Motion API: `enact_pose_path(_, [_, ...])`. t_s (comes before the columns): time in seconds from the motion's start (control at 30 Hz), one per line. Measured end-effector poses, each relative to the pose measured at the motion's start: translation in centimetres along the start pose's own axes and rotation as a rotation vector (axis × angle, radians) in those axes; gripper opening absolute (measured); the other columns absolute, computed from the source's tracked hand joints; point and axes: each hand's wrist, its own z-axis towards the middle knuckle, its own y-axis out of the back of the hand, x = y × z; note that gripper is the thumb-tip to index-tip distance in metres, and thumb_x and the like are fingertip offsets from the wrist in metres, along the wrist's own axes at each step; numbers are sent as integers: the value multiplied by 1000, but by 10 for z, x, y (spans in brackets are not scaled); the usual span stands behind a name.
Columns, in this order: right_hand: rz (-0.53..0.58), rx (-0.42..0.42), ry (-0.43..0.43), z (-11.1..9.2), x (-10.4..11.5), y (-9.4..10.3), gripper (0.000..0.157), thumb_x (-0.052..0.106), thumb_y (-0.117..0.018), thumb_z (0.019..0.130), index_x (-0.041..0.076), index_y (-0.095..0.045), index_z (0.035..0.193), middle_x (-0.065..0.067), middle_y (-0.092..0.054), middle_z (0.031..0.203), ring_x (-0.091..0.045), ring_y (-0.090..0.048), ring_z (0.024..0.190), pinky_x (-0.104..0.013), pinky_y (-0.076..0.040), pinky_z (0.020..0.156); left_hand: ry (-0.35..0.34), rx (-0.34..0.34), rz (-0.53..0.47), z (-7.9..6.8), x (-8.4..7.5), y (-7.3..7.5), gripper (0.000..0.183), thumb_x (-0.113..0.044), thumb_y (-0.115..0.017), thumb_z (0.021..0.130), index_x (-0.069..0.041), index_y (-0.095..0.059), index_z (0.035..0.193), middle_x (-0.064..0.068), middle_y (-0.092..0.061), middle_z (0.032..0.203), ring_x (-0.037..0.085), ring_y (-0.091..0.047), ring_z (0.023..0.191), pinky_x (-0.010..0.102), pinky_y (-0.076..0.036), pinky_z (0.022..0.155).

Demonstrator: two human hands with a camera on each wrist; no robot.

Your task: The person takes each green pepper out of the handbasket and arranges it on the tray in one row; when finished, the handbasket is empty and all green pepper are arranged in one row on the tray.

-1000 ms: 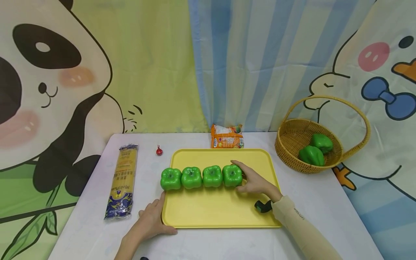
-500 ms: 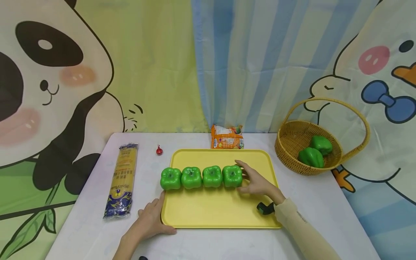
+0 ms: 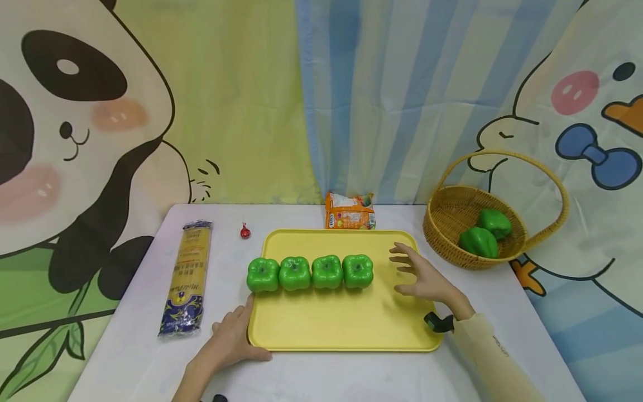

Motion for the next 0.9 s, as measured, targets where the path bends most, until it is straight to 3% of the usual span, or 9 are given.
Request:
enact_pose_path(0.17, [-66, -53, -2, -11, -1, 17, 96, 7, -81, 82, 14, -23, 157, -25, -37, 152, -48, -47, 136, -57, -46, 105, 2, -3, -12, 0, -1, 2, 153, -74, -88, 45, -15, -9, 163, 15, -54, 143, 33, -55, 122, 57, -41, 91])
enact_pose_path(0.27, [-131, -91, 9, -18, 1, 29, 94, 8, -81, 83, 12, -24, 157, -21, -40, 151, -39, -51, 134, -54, -48, 103, 5, 0, -19, 1, -2, 1, 153, -73, -88, 45, -15, -10, 163, 15, -54, 143, 33, -55, 122, 57, -41, 91])
enact_pose_path(0.4, [-204, -160, 12, -26, 6, 48, 90, 8, -81, 84, 10, -28, 156, -19, -42, 151, -5, -49, 132, -30, -53, 102, 8, 2, -18, 0, -2, 1, 153, -73, -88, 45, -14, -10, 163, 16, -54, 144, 35, -55, 123, 60, -41, 93])
enact_pose_path(0.47, [-234, -202, -4, -30, 10, 57, 86, 9, -80, 84, 10, -31, 155, -19, -43, 150, 7, -44, 128, -14, -47, 100, 5, 0, -18, 0, -2, 1, 153, -73, -88, 46, -14, -10, 163, 16, -54, 144, 34, -55, 123, 60, -41, 93])
enact_pose_path(0.53, [-258, -238, -22, -34, 15, 66, 83, 10, -80, 85, 10, -33, 153, -18, -44, 149, 12, -41, 126, -6, -40, 99, 3, -3, -16, 0, -3, 1, 153, -73, -88, 46, -14, -10, 163, 15, -54, 144, 34, -55, 122, 58, -41, 91])
enact_pose_path(0.77, [-341, -347, 25, -41, 13, 92, 85, 3, -83, 79, 6, -37, 151, -21, -49, 141, 19, -37, 121, -1, -38, 91, -3, -13, -4, 1, -2, 1, 154, -74, -88, 45, -14, -9, 163, 14, -56, 141, 31, -56, 120, 56, -41, 90])
enact_pose_path(0.9, [-335, -372, -39, -44, 11, 107, 84, 8, -82, 82, 7, -36, 153, -20, -47, 143, 21, -35, 119, -3, -40, 90, 0, -12, -4, 1, -1, -1, 155, -74, -88, 44, -13, -9, 163, 15, -55, 142, 33, -56, 121, 58, -42, 90])
